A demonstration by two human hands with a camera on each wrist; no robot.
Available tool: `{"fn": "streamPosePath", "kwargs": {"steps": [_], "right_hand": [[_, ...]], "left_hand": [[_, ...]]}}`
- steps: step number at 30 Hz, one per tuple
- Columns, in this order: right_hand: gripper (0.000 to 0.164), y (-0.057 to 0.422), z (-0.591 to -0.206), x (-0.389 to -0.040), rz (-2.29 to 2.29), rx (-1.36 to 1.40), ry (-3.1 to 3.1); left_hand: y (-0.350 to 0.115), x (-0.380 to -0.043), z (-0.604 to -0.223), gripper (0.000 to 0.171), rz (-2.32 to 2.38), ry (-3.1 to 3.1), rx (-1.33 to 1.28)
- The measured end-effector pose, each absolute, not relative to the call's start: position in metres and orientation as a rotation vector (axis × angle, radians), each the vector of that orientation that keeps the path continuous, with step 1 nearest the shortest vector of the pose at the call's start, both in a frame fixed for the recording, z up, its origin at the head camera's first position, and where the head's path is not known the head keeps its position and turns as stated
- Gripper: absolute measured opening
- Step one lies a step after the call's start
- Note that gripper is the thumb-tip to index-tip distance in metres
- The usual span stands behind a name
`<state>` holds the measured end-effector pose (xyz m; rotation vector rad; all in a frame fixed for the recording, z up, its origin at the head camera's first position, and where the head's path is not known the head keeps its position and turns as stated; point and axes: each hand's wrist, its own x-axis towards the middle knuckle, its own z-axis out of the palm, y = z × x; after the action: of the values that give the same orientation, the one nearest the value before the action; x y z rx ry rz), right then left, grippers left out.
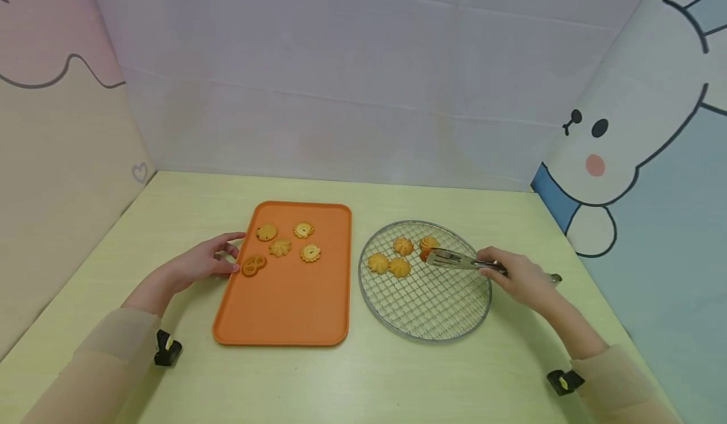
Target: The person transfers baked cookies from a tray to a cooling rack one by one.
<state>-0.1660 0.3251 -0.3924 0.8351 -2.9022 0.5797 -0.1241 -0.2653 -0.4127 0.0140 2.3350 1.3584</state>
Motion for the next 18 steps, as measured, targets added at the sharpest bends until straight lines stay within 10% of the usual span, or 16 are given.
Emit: {"fn": "streamPosePath", "kwargs": {"steps": [18], "right_hand": [[0.019, 0.321, -0.406, -0.175, 0.555, 0.91, -2.99]], "left_hand": [[-0.265, -0.124, -0.414, 0.075, 1.365, 2.334, 0.013]]}}
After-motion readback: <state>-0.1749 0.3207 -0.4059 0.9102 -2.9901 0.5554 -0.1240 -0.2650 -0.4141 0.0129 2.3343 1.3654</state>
